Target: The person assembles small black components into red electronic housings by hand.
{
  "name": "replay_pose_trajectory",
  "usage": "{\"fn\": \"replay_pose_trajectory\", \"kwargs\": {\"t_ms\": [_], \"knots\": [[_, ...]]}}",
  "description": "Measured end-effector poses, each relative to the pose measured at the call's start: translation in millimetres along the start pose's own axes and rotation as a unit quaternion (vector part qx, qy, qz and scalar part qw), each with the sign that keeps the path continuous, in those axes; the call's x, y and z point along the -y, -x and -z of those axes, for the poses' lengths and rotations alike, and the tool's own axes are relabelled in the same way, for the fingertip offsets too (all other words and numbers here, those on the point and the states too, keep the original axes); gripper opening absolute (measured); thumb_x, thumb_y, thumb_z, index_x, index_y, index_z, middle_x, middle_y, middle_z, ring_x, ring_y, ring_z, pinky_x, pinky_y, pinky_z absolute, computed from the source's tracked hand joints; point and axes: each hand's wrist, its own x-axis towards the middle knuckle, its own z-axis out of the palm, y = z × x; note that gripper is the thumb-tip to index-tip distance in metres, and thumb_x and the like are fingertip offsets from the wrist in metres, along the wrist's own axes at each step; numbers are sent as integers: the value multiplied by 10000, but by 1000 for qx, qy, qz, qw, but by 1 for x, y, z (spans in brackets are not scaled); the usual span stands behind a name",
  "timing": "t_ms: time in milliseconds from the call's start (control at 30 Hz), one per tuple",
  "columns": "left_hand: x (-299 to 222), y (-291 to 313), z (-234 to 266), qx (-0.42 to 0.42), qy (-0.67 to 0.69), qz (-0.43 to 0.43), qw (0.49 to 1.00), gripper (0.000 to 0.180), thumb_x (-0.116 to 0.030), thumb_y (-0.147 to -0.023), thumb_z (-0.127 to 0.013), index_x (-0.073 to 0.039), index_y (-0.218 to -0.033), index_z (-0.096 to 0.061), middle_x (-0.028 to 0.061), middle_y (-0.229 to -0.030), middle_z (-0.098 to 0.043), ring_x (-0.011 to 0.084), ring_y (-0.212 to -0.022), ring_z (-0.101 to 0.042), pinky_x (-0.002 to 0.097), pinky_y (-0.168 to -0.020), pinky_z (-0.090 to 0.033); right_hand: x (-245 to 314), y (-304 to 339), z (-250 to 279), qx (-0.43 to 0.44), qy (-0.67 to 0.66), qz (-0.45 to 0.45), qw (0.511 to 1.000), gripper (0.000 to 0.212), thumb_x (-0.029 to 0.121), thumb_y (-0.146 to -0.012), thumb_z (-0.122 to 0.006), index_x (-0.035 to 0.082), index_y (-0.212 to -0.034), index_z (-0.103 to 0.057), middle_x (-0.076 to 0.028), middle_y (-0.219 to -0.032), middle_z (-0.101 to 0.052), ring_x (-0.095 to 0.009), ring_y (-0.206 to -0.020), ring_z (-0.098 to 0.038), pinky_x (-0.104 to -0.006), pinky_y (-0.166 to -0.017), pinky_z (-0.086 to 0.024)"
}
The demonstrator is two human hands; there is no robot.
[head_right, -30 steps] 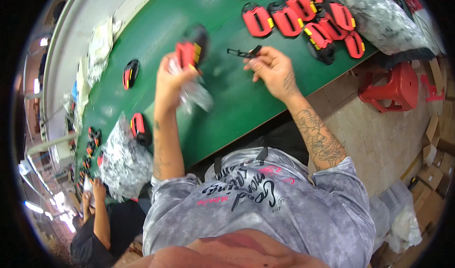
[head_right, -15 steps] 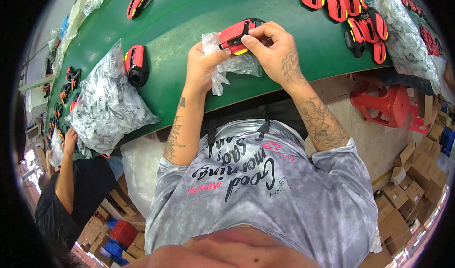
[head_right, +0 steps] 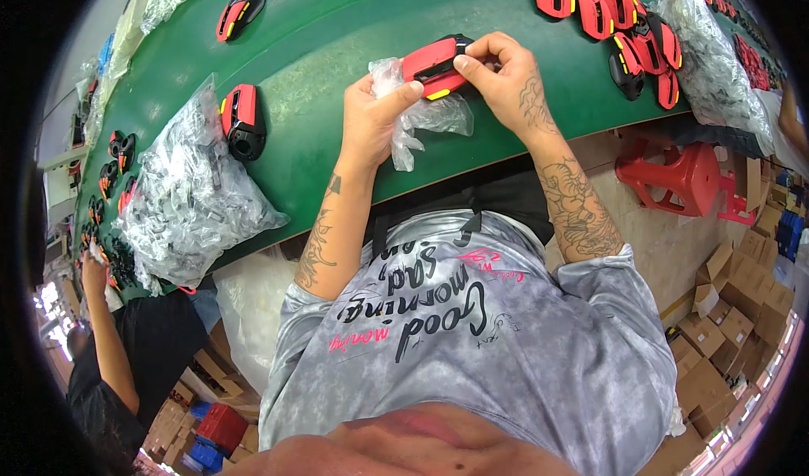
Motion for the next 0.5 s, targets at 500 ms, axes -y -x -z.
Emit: {"fn": "replay_pose_trajectory", "kwargs": {"t_ms": [500], "knots": [[8,1,-9,-95,-99,-72,988,188,-74,-908,-766,58,-1038,-734,59,-929,-743,104,-828,-661,279,-755,-544,38,8,-1,36,158,-12,987,349,278,-835,-831,0,-940,-648,-80,-975,-624,-144,-818,-589,-308,-735,-495]]}}
